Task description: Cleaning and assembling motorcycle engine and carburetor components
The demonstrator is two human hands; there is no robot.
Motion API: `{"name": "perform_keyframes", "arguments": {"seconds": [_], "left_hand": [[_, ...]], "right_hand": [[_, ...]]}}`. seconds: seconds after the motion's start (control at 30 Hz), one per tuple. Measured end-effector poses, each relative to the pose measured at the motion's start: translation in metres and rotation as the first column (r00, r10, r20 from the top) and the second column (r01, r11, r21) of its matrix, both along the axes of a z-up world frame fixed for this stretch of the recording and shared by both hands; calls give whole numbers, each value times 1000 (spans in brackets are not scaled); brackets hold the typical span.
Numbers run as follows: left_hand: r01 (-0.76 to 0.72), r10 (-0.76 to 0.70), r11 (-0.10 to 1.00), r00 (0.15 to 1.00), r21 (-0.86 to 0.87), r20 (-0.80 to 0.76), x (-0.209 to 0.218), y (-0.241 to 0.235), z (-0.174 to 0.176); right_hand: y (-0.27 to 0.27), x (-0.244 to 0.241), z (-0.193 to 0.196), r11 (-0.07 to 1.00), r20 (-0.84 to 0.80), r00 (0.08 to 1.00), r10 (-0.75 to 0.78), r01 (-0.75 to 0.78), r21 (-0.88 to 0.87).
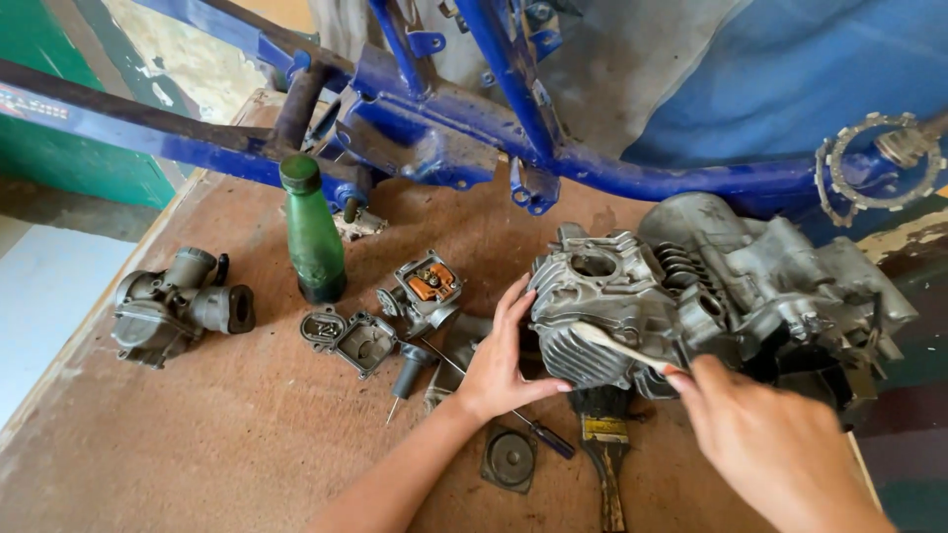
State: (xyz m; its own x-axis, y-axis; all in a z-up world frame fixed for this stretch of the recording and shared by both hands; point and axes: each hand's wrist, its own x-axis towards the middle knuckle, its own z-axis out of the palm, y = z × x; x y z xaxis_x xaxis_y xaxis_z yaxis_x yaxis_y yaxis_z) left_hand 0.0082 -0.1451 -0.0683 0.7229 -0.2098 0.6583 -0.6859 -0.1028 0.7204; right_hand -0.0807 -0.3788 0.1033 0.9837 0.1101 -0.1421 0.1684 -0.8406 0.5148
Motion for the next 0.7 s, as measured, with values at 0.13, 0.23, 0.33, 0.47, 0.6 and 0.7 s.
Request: {"name": "perform_keyframes", "arguments": {"seconds": [0.13,0.23,0.33,0.47,0.6,0.7], "left_hand": [[-21,21,1000,1000,11,2,0,2,1],[-11,11,1000,1000,16,8,-2,2,0],[-19,19,999,1000,31,10,-2,1,2],[-14,15,999,1000,36,-13,-1,1,0],[-7,7,1000,1000,24,-12,-2,2,4],[-4,6,999,999,45,-42,-1,3,3]], "right_hand": [[-6,-15,6,1000,69,998,-10,10,5],[-8,-24,7,993,244,969,-29,56,-104],[-4,-9,5,998,341,938,63,-63,-13],[-16,28,36,976,174,967,185,-160,-148],[-18,69,82,993,113,987,115,-115,-11],[-4,90,98,924,156,968,196,-236,300]]}}
